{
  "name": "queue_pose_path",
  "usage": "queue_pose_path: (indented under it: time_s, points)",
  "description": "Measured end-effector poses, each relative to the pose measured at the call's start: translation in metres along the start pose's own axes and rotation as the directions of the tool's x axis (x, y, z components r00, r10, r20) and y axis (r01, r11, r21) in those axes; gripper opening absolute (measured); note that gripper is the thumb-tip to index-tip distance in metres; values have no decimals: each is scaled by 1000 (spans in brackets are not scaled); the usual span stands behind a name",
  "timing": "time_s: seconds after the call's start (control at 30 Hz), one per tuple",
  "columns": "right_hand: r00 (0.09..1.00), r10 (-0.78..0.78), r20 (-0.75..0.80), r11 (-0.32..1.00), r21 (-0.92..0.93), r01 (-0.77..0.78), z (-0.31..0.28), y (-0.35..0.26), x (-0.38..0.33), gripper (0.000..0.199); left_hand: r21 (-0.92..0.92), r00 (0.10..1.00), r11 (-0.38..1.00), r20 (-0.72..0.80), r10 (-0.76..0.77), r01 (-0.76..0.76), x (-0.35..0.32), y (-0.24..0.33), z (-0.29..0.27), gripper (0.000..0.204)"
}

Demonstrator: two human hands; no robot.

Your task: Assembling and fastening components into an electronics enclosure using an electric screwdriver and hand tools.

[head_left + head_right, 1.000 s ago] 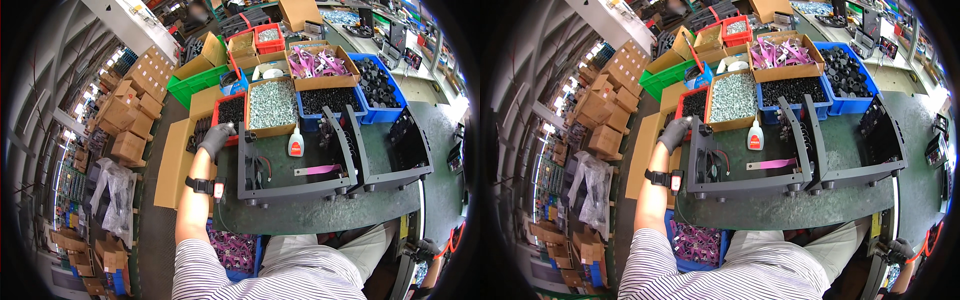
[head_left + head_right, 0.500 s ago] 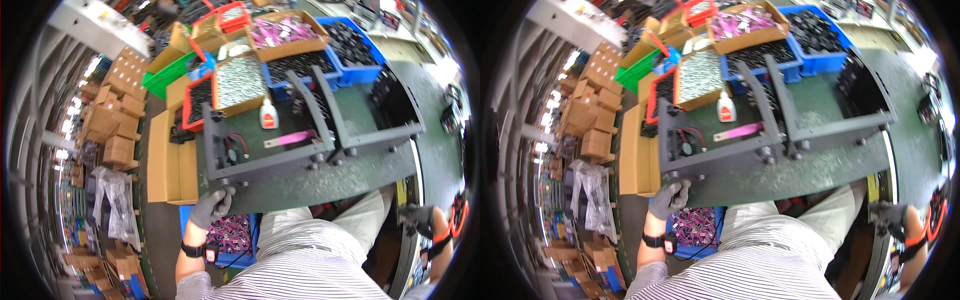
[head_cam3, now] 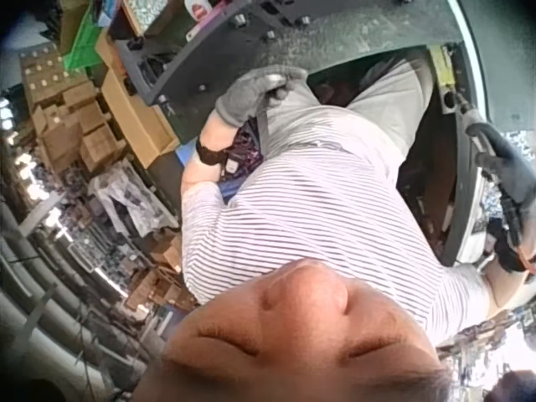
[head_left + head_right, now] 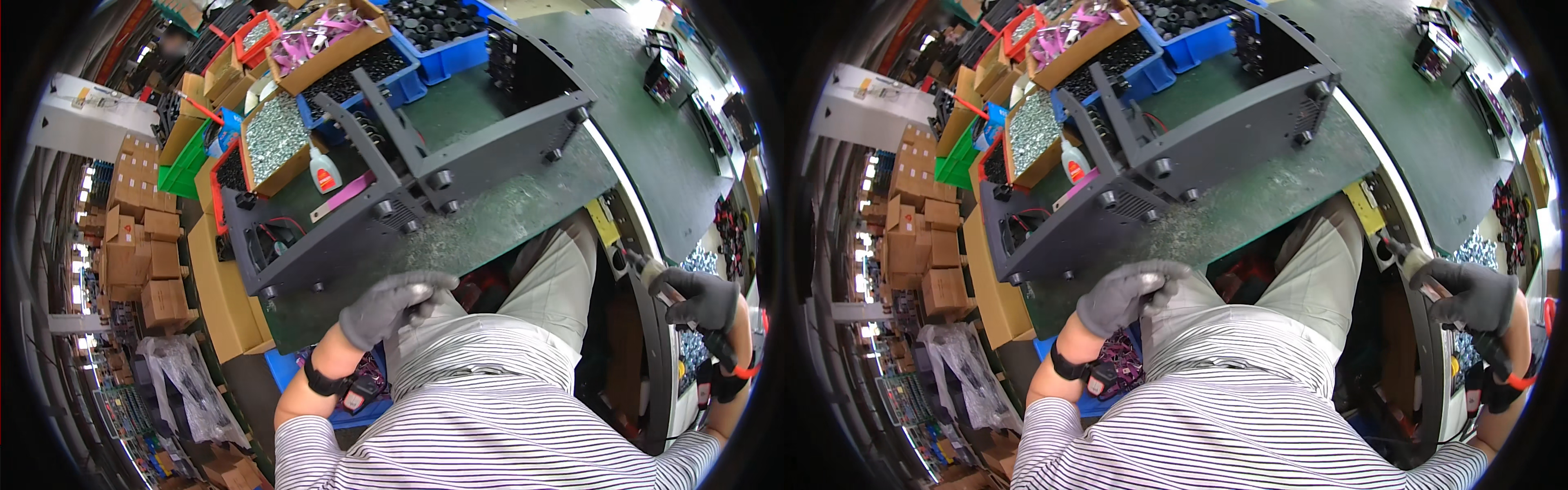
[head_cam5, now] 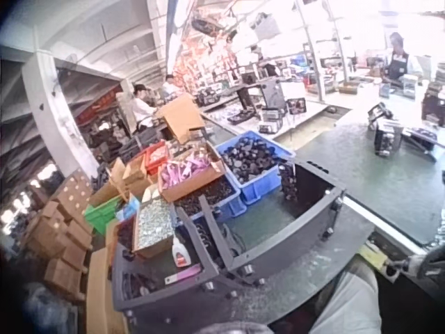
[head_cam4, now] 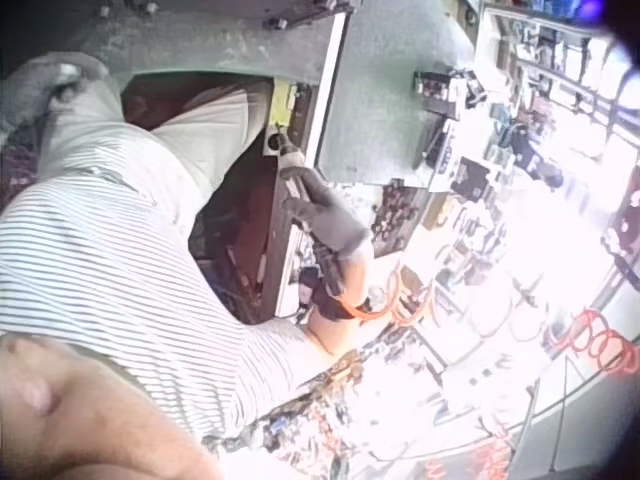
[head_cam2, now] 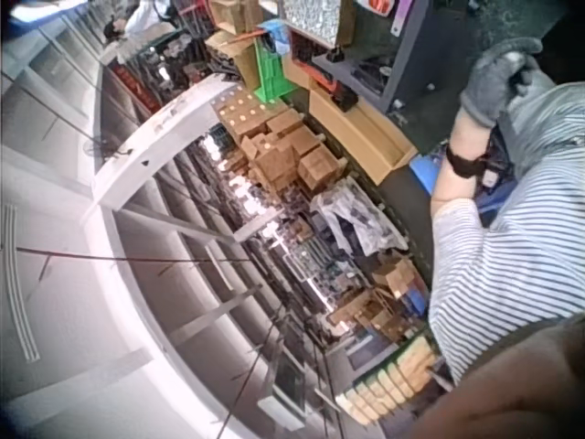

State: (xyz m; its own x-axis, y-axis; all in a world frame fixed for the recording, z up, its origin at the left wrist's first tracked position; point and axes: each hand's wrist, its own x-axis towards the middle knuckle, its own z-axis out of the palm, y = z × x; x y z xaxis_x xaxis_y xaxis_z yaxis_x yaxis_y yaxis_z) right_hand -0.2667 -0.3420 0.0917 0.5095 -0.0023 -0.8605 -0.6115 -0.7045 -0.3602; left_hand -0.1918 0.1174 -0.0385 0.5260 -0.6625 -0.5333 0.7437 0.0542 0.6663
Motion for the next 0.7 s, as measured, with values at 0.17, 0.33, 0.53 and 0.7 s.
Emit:
queue_pose_path:
  time_s: [0.17,0.33,0.53,0.7]
  points:
    - [730,-591,-342,740,129,660,63,19,33,69,9,995,997,67,80,-81,54,22,43,33]
    - [853,-462,-243,541,685,488,118,26,108,79,56,987,990,106,122,-129,91,41,70,34]
    - [836,-542,-83,330,894,302,121,24,113,65,-79,995,994,-64,72,-77,130,50,82,27]
    - [737,-657,-159,380,774,506,104,22,92,79,-209,996,976,38,77,-67,139,49,85,29]
